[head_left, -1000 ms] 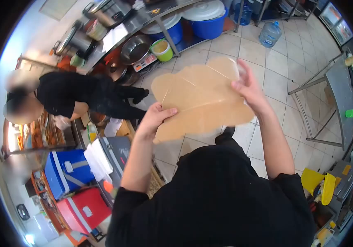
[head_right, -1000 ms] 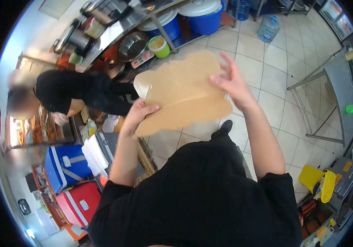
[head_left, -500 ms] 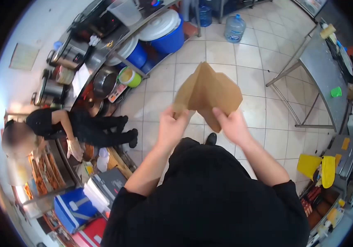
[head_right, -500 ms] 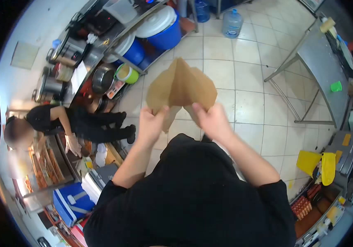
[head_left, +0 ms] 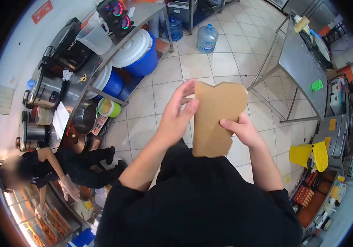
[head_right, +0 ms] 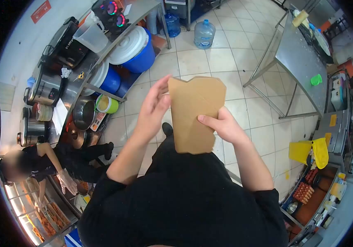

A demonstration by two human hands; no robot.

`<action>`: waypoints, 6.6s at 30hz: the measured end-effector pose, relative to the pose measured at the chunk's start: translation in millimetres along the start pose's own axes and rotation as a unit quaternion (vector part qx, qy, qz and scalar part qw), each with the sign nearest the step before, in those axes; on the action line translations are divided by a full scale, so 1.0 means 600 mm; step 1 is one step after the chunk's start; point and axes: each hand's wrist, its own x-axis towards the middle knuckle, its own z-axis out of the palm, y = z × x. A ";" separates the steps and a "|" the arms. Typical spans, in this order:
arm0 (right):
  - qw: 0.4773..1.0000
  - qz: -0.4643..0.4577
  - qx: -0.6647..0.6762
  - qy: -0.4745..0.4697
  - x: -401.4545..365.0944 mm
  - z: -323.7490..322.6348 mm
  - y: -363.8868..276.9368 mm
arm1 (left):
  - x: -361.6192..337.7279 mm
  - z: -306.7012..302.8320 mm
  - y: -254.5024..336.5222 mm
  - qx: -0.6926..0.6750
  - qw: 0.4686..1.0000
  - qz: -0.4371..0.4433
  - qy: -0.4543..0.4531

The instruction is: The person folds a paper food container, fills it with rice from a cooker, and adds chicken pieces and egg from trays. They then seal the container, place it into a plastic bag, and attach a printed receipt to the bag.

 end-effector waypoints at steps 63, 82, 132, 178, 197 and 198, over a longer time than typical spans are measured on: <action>0.845 0.304 0.119 -0.424 0.819 0.192 -0.073 | 0.308 -0.298 -0.109 0.215 0.801 0.012 0.558; 0.901 0.145 0.048 -0.405 0.759 0.423 -0.001 | 0.106 -0.488 -0.057 0.431 0.768 0.058 0.471; 0.720 0.074 -0.218 -0.655 1.065 0.738 -0.105 | 0.241 -0.814 -0.053 0.501 0.647 0.002 0.575; 0.860 0.310 0.012 -0.404 1.193 1.213 0.058 | 0.087 -1.371 -0.043 0.355 0.782 0.089 0.504; 0.844 0.289 -0.027 -0.452 1.193 1.277 0.061 | 0.046 -1.366 -0.017 0.237 0.776 0.023 0.584; 0.845 0.288 -0.024 -0.449 1.196 1.278 0.060 | 0.043 -1.367 -0.017 0.260 0.780 0.024 0.569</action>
